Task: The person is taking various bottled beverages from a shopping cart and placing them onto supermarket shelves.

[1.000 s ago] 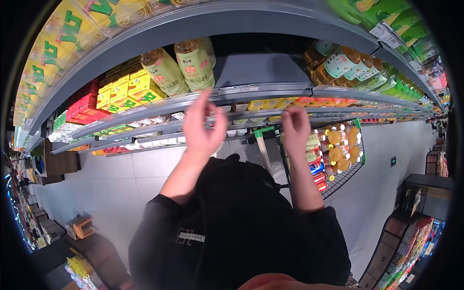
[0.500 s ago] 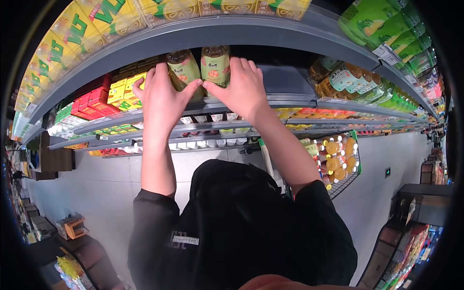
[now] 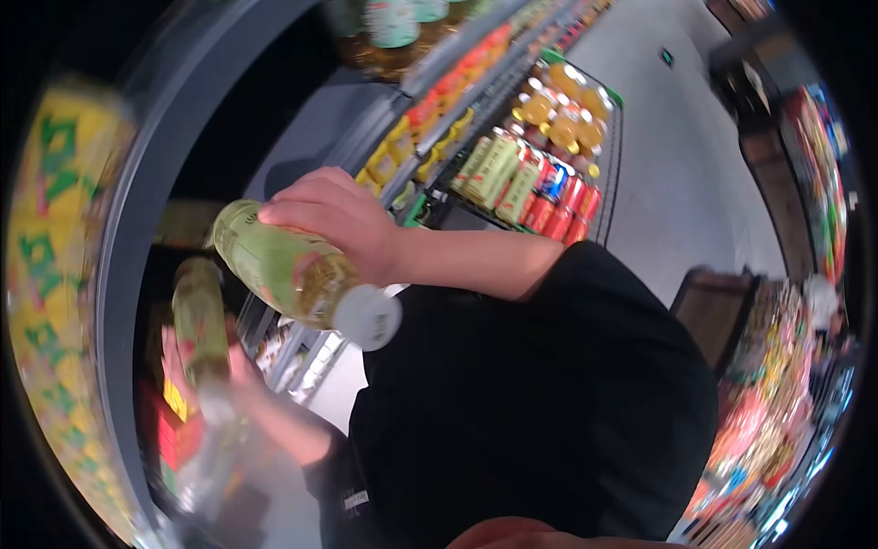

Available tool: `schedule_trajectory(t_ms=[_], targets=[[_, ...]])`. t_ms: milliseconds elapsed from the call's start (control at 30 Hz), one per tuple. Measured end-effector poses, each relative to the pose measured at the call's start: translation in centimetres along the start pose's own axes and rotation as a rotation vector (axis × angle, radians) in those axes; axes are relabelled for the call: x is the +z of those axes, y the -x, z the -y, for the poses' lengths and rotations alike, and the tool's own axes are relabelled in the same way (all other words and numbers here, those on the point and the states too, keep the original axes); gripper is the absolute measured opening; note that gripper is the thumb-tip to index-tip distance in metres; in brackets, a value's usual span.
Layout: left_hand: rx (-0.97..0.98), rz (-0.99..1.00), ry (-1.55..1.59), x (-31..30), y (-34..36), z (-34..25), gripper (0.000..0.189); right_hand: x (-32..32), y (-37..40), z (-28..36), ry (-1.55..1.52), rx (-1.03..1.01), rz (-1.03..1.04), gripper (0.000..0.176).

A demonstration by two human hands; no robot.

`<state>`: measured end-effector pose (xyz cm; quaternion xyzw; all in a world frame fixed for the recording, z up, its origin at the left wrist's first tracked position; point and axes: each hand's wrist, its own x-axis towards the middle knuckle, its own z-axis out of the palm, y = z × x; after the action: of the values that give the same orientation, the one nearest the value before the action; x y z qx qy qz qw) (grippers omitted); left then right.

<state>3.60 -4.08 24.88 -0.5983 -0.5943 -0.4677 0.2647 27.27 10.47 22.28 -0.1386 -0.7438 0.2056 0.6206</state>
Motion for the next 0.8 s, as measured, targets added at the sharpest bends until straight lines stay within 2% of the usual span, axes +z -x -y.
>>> schedule_trajectory(t_ms=[33,100,133,167,200,233,267,300,333,367,400,433,500,533,567,633,667,700,733,800], targets=[[0.098,-0.042,-0.056,-0.3,0.3,0.4,0.069,-1.0,1.2,-0.5,0.019,0.03,-0.004,0.079],[0.141,-0.074,-0.104,-0.9,0.0,0.0,0.07,-5.0,2.7,0.8,-0.027,0.157,-0.114,0.077],[0.009,-0.189,0.313,-0.8,0.5,0.0,0.069,-6.9,3.5,1.6,-0.061,0.213,-0.163,0.076],[-0.138,-0.295,0.722,-0.5,1.4,0.0,0.068,-8.8,4.8,1.0,0.042,0.202,-0.168,0.075],[-0.234,-0.269,0.871,0.0,1.8,-0.9,0.069,-9.3,6.4,1.3,-0.22,0.41,-0.323,0.076],[-0.337,-0.256,1.018,0.4,2.1,-1.9,0.071,-11.2,8.1,1.3,-0.11,0.531,-0.32,0.074],[-0.37,-0.118,0.91,1.0,2.5,-4.0,0.075,-13.7,10.6,1.1,0.08,0.62,-0.204,0.074],[-0.395,0.02,0.798,1.7,2.6,-6.4,0.08,-15.2,12.3,1.1,0.23,0.787,-0.187,0.066],[-0.469,0.114,0.831,2.6,3.2,-7.0,0.081,-15.9,12.7,1.5,0.192,0.851,-0.381,0.054],[-0.545,0.211,0.856,3.5,3.9,-7.6,0.083,-17.3,14.8,0.2,0.111,1.006,-0.479,0.046],[-0.62,0.308,0.872,4.3,4.5,-8.2,0.086,-19.0,16.9,-1.4,0.128,1.118,-0.505,0.047],[-0.748,0.394,1.027,5.4,5.2,-8.9,0.086,-20.3,18.8,-2.6,0.092,1.17,-0.58,0.045],[-1.003,0.441,1.197,7.5,5.9,-10.7,0.084,-23.1,23.0,-5.7,0.257,1.489,-0.552,0.052],[-1.177,0.516,1.232,7.9,6.2,-11.2,0.09,-24.3,25.4,-7.6,0.317,1.578,-0.497,0.055],[-1.231,0.675,1.329,8.8,6.7,-10.5,0.081,-25.3,27.9,-9.6,0.374,1.668,-0.435,0.059],[-1.326,0.783,1.388,10.2,7.0,-11.5,0.07,-26.4,29.4,-12.0,0.404,1.813,-0.312,0.067],[-1.399,0.755,1.333,11.0,7.3,-12.4,0.056,-26.6,29.7,-12.8,0.378,1.87,-0.255,0.072],[-1.464,0.832,1.414,11.3,7.9,-12.1,0.055,-26.6,30.2,-13.6,0.351,1.93,-0.194,0.076],[-1.457,0.881,1.385,11.5,8.0,-12.6,0.054,-26.7,31.0,-14.8,0.49,1.97,-0.056,0.082],[-1.417,0.969,1.353,11.8,8.3,-13.8,0.051,-26.1,32.5,-16.4,0.611,1.894,0.001,0.082]])
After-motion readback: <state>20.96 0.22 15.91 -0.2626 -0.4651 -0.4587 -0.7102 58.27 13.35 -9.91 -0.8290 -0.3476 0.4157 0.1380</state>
